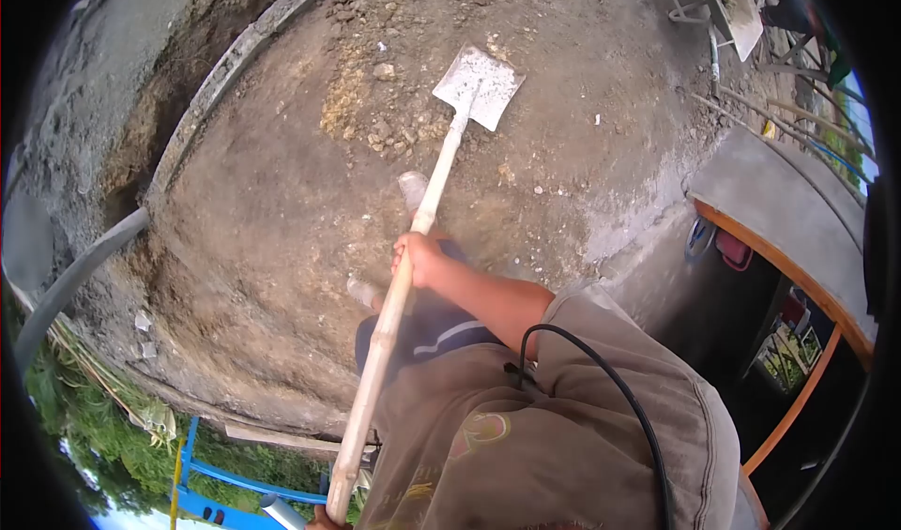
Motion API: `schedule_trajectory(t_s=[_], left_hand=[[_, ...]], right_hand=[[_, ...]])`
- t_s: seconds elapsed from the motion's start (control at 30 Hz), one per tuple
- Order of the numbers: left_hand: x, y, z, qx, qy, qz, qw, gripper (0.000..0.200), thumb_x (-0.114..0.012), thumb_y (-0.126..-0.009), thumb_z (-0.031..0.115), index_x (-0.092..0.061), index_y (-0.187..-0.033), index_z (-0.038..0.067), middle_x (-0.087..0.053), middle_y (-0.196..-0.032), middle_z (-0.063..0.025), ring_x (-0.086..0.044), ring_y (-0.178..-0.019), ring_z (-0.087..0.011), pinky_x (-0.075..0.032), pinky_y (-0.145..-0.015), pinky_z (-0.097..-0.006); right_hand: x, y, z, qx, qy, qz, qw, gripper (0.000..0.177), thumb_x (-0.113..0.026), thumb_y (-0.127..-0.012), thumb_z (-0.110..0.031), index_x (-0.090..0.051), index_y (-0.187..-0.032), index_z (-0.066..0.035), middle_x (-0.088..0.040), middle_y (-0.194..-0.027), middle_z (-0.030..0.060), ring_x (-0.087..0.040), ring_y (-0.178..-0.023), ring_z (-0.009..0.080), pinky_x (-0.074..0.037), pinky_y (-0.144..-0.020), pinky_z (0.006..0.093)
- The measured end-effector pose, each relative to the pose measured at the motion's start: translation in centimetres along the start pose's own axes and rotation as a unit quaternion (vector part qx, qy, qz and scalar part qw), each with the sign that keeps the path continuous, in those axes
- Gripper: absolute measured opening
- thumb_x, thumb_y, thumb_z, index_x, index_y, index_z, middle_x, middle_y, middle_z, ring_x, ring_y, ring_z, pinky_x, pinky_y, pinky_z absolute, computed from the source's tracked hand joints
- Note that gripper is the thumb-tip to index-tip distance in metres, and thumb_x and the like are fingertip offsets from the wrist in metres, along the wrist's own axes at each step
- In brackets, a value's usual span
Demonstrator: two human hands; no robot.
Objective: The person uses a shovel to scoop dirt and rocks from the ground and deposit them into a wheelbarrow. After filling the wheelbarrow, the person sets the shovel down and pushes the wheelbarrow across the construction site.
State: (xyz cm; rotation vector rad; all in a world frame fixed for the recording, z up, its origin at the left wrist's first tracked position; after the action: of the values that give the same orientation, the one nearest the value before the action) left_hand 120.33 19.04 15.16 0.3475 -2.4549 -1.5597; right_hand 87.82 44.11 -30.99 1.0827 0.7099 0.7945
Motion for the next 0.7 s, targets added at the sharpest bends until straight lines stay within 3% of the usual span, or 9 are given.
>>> schedule_trajectory(t_s=[0.03,0.07,0.17,0.2,0.3,0.37,0.5,0.53,0.7], left_hand=[[1.4,0.3,2.2,0.012,0.021,-0.008,1.000,0.046,-0.065,-0.082,0.031,-0.056,-0.122,0.009,-0.070,-0.082,-0.0207,-0.067,-0.074,-0.0434,-0.053,-0.065,-0.0524],[3.2,-0.6,4.2,0.016,0.041,-0.005,0.999,0.050,-0.066,-0.082,0.034,-0.056,-0.124,0.009,-0.070,-0.084,-0.0221,-0.068,-0.079,-0.0434,-0.053,-0.068,-0.0521],[6.9,0.8,5.9,0.044,0.091,-0.026,0.995,0.061,-0.067,-0.083,0.042,-0.056,-0.131,0.006,-0.070,-0.091,-0.0264,-0.068,-0.092,-0.0434,-0.054,-0.080,-0.0512],[7.9,1.4,6.5,0.025,0.064,-0.036,0.997,0.063,-0.067,-0.082,0.048,-0.058,-0.128,0.007,-0.070,-0.089,-0.0256,-0.069,-0.087,-0.0446,-0.054,-0.076,-0.0511],[5.8,0.7,8.0,-0.041,0.177,0.010,0.983,0.045,-0.074,-0.075,0.044,-0.062,-0.102,0.010,-0.068,-0.089,-0.0270,-0.065,-0.089,-0.0468,-0.050,-0.079,-0.0555],[3.8,-0.4,9.4,-0.078,0.221,0.012,0.972,0.044,-0.074,-0.074,0.040,-0.061,-0.102,0.009,-0.068,-0.088,-0.0271,-0.066,-0.088,-0.0468,-0.051,-0.079,-0.0550],[-0.3,-4.7,13.8,-0.164,0.279,0.009,0.946,0.041,-0.073,-0.072,0.032,-0.061,-0.101,0.006,-0.068,-0.084,-0.0273,-0.066,-0.085,-0.0467,-0.052,-0.077,-0.0538],[-0.6,-5.5,14.7,-0.177,0.275,0.023,0.945,0.040,-0.073,-0.071,0.030,-0.061,-0.101,0.006,-0.068,-0.083,-0.0274,-0.066,-0.084,-0.0467,-0.053,-0.077,-0.0536],[-1.5,-5.0,15.1,-0.179,0.238,0.097,0.950,0.034,-0.071,-0.070,0.021,-0.060,-0.097,0.003,-0.067,-0.078,-0.0274,-0.067,-0.080,-0.0467,-0.054,-0.076,-0.0535]], right_hand=[[0.7,-2.0,-3.6,-0.027,0.043,0.026,0.998,0.014,-0.056,-0.081,-0.007,-0.048,-0.070,-0.007,-0.045,-0.063,0.0066,-0.050,-0.053,0.0218,-0.048,-0.052,0.0410],[-0.1,-1.6,-5.1,0.008,0.046,0.033,0.998,0.014,-0.056,-0.081,-0.007,-0.048,-0.069,-0.007,-0.045,-0.062,0.0066,-0.050,-0.052,0.0214,-0.048,-0.052,0.0410],[-0.2,0.1,-3.0,0.062,0.039,0.061,0.995,0.014,-0.055,-0.081,-0.007,-0.048,-0.069,-0.006,-0.044,-0.061,0.0064,-0.049,-0.052,0.0212,-0.047,-0.051,0.0409],[0.0,0.4,-2.7,0.064,0.037,0.062,0.995,0.013,-0.055,-0.081,-0.006,-0.047,-0.070,-0.006,-0.044,-0.062,0.0062,-0.048,-0.051,0.0216,-0.047,-0.051,0.0410],[2.1,1.0,-3.5,0.121,0.095,0.103,0.983,0.013,-0.058,-0.082,-0.005,-0.051,-0.072,-0.003,-0.049,-0.063,0.0080,-0.052,-0.051,0.0243,-0.048,-0.049,0.0415],[4.3,3.4,-4.1,0.165,0.153,0.160,0.961,0.012,-0.061,-0.082,-0.004,-0.053,-0.073,-0.002,-0.052,-0.064,0.0093,-0.055,-0.050,0.0249,-0.049,-0.047,0.0411],[8.1,4.5,-8.2,0.314,0.197,0.113,0.922,0.010,-0.064,-0.079,0.003,-0.055,-0.078,0.002,-0.053,-0.064,0.0103,-0.056,-0.049,0.0227,-0.049,-0.044,0.0392],[8.4,4.2,-9.5,0.324,0.171,0.106,0.924,0.007,-0.062,-0.082,0.000,-0.055,-0.082,0.001,-0.052,-0.064,0.0092,-0.055,-0.048,0.0221,-0.048,-0.043,0.0399],[7.6,7.4,-11.6,0.319,0.096,-0.002,0.943,0.013,-0.056,-0.085,-0.004,-0.051,-0.073,-0.005,-0.045,-0.060,0.0049,-0.048,-0.051,0.0190,-0.048,-0.050,0.0373]])
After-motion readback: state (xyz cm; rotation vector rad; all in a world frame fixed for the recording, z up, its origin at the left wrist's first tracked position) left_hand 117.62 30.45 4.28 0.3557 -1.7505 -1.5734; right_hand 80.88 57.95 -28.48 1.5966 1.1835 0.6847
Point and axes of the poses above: each hand's wrist, its own y-axis away from the middle knuckle, its own x-axis out of the back of the hand, z = x × y, the point moved 2 cm from there along -y, towards the middle knuckle
